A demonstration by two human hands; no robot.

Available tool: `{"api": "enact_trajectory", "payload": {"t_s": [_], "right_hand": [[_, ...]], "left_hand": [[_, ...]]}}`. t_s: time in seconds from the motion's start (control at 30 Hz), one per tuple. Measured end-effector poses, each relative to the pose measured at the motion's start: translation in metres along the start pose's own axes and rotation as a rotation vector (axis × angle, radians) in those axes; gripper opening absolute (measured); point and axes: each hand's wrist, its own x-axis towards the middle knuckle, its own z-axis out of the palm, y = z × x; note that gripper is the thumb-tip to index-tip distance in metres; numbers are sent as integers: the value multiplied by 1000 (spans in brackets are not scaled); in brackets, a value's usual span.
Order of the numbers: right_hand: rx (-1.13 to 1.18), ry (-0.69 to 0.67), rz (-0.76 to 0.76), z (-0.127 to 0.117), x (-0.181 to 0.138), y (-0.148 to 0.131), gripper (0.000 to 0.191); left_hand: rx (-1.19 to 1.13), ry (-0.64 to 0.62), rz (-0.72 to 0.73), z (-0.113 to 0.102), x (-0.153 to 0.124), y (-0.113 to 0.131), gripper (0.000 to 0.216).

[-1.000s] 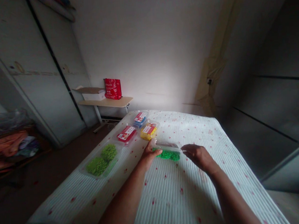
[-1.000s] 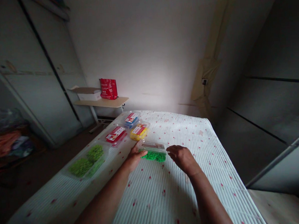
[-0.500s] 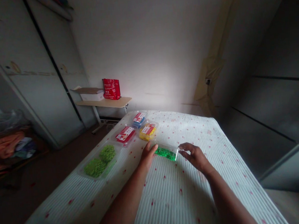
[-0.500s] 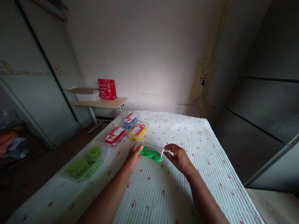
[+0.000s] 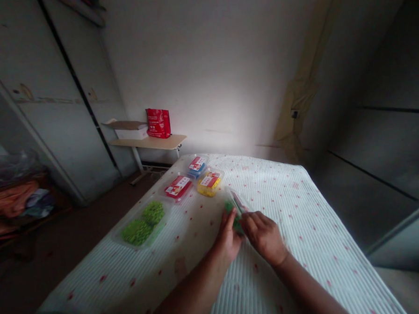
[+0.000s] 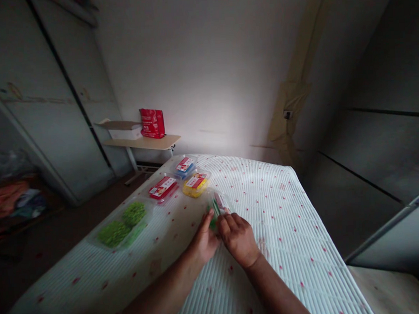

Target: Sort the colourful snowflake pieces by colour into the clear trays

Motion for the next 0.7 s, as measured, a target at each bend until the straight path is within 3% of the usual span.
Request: {"api": "enact_trajectory", "payload": {"t_s": [0.2,0.47,0.7], "right_hand": [[7,21,18,4,-1,-12,18],[10,67,103,11,-3,-10,18],[-81,20,227,7,11,-19,20]], "left_hand": [[-55,-130,-46,1,-6,-5,42],[40,-46,136,-3,-1,-11,49],[-1,39,257,-2,2,-23,60]]}}
